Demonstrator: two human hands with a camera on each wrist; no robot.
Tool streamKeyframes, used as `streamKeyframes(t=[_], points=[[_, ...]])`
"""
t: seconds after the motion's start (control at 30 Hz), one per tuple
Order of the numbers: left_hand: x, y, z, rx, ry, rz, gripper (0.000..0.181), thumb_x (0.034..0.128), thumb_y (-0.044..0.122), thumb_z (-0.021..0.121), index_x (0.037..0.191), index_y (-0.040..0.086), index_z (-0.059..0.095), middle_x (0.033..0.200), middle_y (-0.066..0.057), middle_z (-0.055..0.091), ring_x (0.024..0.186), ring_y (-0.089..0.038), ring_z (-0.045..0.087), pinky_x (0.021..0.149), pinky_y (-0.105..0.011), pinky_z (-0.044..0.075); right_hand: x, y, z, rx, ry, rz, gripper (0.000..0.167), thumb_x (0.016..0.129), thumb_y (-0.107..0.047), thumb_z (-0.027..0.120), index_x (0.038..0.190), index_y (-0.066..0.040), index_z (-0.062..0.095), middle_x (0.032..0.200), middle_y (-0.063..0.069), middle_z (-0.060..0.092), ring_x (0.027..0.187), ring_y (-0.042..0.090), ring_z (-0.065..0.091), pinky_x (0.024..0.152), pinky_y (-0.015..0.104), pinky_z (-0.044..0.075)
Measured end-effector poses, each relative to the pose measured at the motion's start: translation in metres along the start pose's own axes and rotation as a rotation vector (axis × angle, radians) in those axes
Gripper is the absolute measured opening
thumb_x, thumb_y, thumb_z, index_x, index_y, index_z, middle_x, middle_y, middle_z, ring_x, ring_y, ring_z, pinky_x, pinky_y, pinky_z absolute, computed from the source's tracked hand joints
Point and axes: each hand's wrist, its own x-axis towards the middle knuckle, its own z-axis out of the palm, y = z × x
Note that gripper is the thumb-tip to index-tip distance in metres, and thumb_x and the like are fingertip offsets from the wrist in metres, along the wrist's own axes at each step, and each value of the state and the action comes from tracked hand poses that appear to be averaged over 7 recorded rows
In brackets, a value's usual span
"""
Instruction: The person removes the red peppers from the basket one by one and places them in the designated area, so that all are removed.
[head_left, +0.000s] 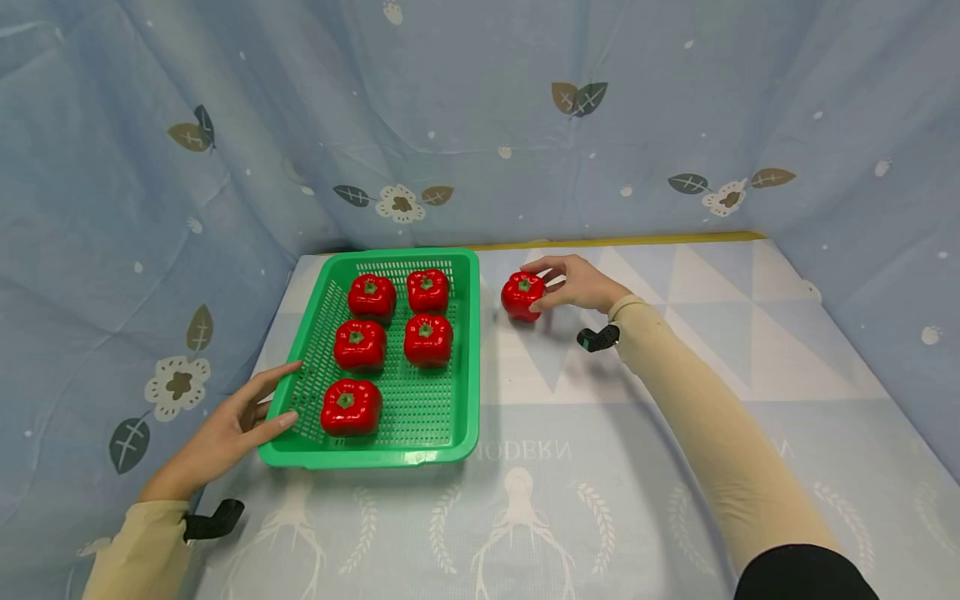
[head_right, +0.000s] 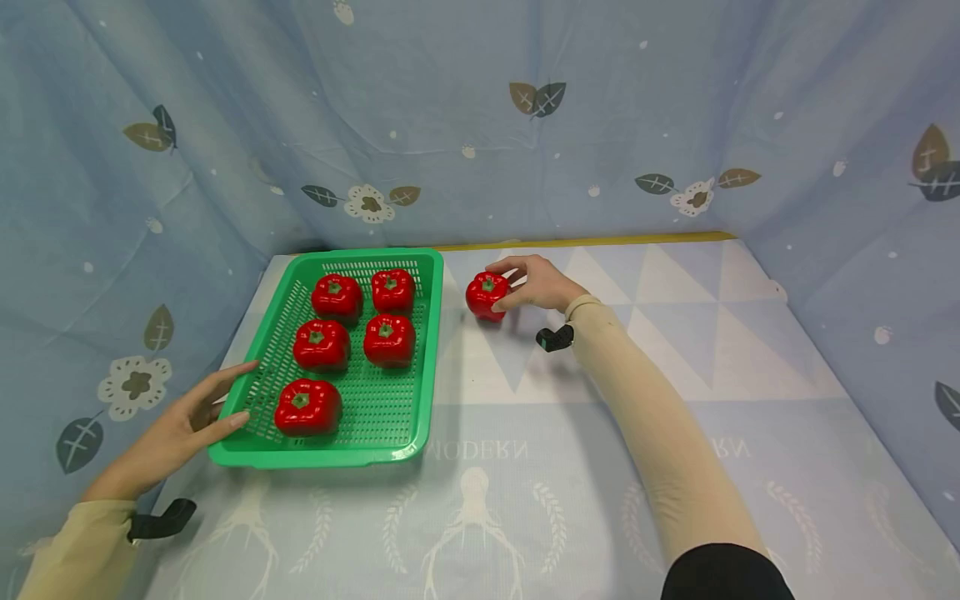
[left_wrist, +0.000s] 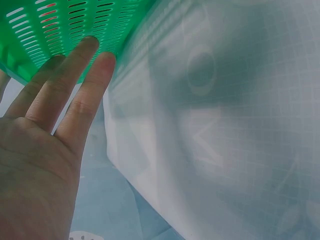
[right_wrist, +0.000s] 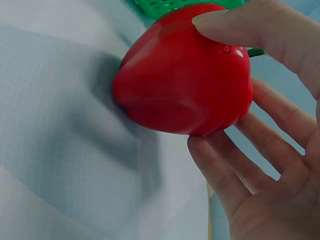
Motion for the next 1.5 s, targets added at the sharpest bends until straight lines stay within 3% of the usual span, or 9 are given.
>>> streamKeyframes(t=[0.03, 0.07, 0.17, 0.27, 0.47, 0.87, 1.27, 1.5], points=[[-0.0001, 0.0001, 0.0000, 0.002, 0.000, -0.001, 0.073, 0.1156, 0.015, 0.060, 0.177, 0.028, 0.023, 0.178, -0.026, 0.017, 0.145, -0.051, 0.051, 0.096, -0.034, 0.061, 0.0000, 0.0001, -0.0001, 0.001, -0.003, -0.003, 0.067, 0.090, -0.013, 0.090, 0.152, -0.013, 0.066, 0.152, 0.010, 0.058, 0.135, 0.041, 0.056, 0.108, 0.051, 0.055], [-0.0003, 0.0001, 0.0000, 0.002, 0.001, -0.001, 0.073, 0.1156, 0.015, 0.060, 0.177, 0.028, 0.023, 0.178, -0.026, 0.017, 0.146, -0.048, 0.052, 0.096, -0.034, 0.061, 0.0001, 0.0000, -0.0002, 0.004, -0.006, -0.003, 0.067, 0.090, -0.013, 0.090, 0.153, -0.013, 0.066, 0.153, 0.010, 0.058, 0.136, 0.041, 0.056, 0.108, 0.052, 0.054], [-0.0008, 0.0004, 0.0003, -0.014, 0.003, 0.003, 0.073, 0.1154, 0.014, 0.060, 0.177, 0.026, 0.024, 0.177, -0.027, 0.017, 0.143, -0.020, 0.058, 0.095, -0.034, 0.061, 0.0005, 0.0007, -0.0007, 0.009, -0.014, -0.003, 0.068, 0.089, -0.014, 0.090, 0.153, -0.014, 0.066, 0.153, 0.010, 0.058, 0.136, 0.040, 0.056, 0.109, 0.053, 0.054], [-0.0011, 0.0003, 0.0005, -0.030, 0.003, 0.004, 0.072, 0.1153, 0.014, 0.060, 0.177, 0.027, 0.024, 0.177, -0.027, 0.018, 0.132, 0.011, 0.053, 0.093, -0.036, 0.063, 0.0006, 0.0020, -0.0011, 0.014, -0.015, 0.003, 0.069, 0.089, -0.015, 0.091, 0.153, -0.016, 0.066, 0.153, 0.009, 0.058, 0.137, 0.040, 0.055, 0.110, 0.055, 0.053], [-0.0006, -0.0009, 0.0005, -0.038, -0.004, 0.001, 0.073, 0.1156, 0.014, 0.060, 0.177, 0.028, 0.023, 0.178, -0.027, 0.017, 0.131, 0.012, 0.052, 0.093, -0.039, 0.063, 0.0004, 0.0036, -0.0015, 0.031, -0.016, 0.010, 0.070, 0.089, -0.017, 0.093, 0.154, -0.018, 0.066, 0.152, 0.007, 0.059, 0.139, 0.038, 0.053, 0.112, 0.058, 0.048], [0.0004, -0.0007, 0.0015, -0.038, 0.003, 0.006, 0.072, 0.1151, 0.012, 0.060, 0.177, 0.025, 0.024, 0.176, -0.029, 0.019, 0.130, 0.010, 0.055, 0.092, -0.035, 0.063, -0.0001, 0.0020, 0.0009, 0.073, -0.026, 0.034, 0.073, 0.091, -0.007, 0.087, 0.159, -0.011, 0.059, 0.156, 0.013, 0.055, 0.143, 0.041, 0.046, 0.114, 0.063, 0.043], [-0.0024, 0.0002, 0.0026, -0.049, -0.004, -0.011, 0.073, 0.1155, 0.013, 0.060, 0.177, 0.027, 0.023, 0.177, -0.026, 0.019, 0.132, 0.010, 0.053, 0.093, -0.036, 0.063, -0.0024, 0.0050, 0.0022, 0.055, -0.006, -0.025, 0.068, 0.091, -0.019, 0.089, 0.154, -0.019, 0.065, 0.153, 0.003, 0.060, 0.139, 0.032, 0.051, 0.115, 0.063, 0.042], [-0.0019, -0.0002, 0.0014, -0.012, -0.003, -0.008, 0.073, 0.1157, 0.015, 0.060, 0.177, 0.029, 0.022, 0.179, -0.024, 0.018, 0.133, 0.010, 0.051, 0.095, -0.036, 0.062, -0.0075, -0.0004, -0.0021, 0.054, 0.007, -0.056, 0.066, 0.092, -0.020, 0.089, 0.154, -0.020, 0.065, 0.155, 0.003, 0.059, 0.139, 0.029, 0.053, 0.112, 0.057, 0.048]])
